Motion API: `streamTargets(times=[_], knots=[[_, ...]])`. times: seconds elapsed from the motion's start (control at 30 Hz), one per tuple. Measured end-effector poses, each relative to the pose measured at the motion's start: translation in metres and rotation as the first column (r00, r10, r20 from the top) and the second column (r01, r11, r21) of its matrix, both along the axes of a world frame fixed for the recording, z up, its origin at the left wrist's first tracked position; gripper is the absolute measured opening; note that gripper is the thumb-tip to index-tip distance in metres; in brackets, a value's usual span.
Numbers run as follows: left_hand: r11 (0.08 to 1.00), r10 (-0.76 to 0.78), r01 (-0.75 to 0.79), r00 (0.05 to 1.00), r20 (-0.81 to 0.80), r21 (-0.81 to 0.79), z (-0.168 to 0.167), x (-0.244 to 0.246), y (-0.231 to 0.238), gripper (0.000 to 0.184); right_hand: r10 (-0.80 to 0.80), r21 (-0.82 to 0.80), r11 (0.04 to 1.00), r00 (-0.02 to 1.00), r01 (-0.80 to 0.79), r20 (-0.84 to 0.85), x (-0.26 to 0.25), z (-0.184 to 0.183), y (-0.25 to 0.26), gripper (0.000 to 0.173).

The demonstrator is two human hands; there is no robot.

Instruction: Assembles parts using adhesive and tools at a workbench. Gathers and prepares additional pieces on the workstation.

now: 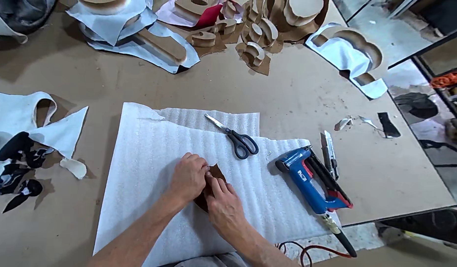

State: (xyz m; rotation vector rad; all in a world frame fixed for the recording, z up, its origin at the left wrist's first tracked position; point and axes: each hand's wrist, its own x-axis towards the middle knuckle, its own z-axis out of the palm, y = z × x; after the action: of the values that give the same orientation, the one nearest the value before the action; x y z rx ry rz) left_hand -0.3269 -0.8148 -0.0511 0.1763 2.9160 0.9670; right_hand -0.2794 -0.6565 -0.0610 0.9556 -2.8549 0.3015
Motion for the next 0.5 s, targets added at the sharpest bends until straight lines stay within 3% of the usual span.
streamTargets(times=[0.1, 0.23, 0.3, 0.37, 0.43, 0.5], knots=[[0.989, -0.02, 0.008, 0.996, -0.081, -0.145, -0.004, 0.028, 0.013, 0.021, 0.031, -0.098, 0.995, 0.999, -0.026, 0.044, -0.001, -0.004, 0.007, 0.009], [0.942, 0.012, -0.053, 0.992, -0.124, -0.332, -0.006, 0.061, 0.027, 0.047, 0.024, -0.319, 0.948, 0.999, -0.01, 0.038, -0.008, -0.014, 0.026, 0.014], [0.935, 0.027, -0.078, 0.988, -0.15, -0.346, -0.015, 0.072, 0.029, 0.055, -0.072, -0.313, 0.945, 0.993, 0.096, 0.09, -0.005, 0.001, 0.057, 0.016], [0.933, 0.048, -0.115, 0.979, -0.197, -0.342, -0.027, 0.079, 0.028, 0.058, -0.284, -0.196, 0.936, 0.957, 0.291, 0.063, -0.007, 0.029, 0.113, 0.021], [0.934, 0.078, -0.156, 0.967, -0.241, -0.321, -0.033, 0.079, 0.028, 0.055, -0.481, -0.046, 0.872, 0.871, 0.487, 0.102, -0.013, 0.048, 0.175, 0.048], [0.937, 0.105, -0.179, 0.963, -0.247, -0.3, -0.035, 0.084, 0.032, 0.052, -0.611, 0.1, 0.791, 0.769, 0.603, 0.187, -0.016, 0.04, 0.221, 0.082]])
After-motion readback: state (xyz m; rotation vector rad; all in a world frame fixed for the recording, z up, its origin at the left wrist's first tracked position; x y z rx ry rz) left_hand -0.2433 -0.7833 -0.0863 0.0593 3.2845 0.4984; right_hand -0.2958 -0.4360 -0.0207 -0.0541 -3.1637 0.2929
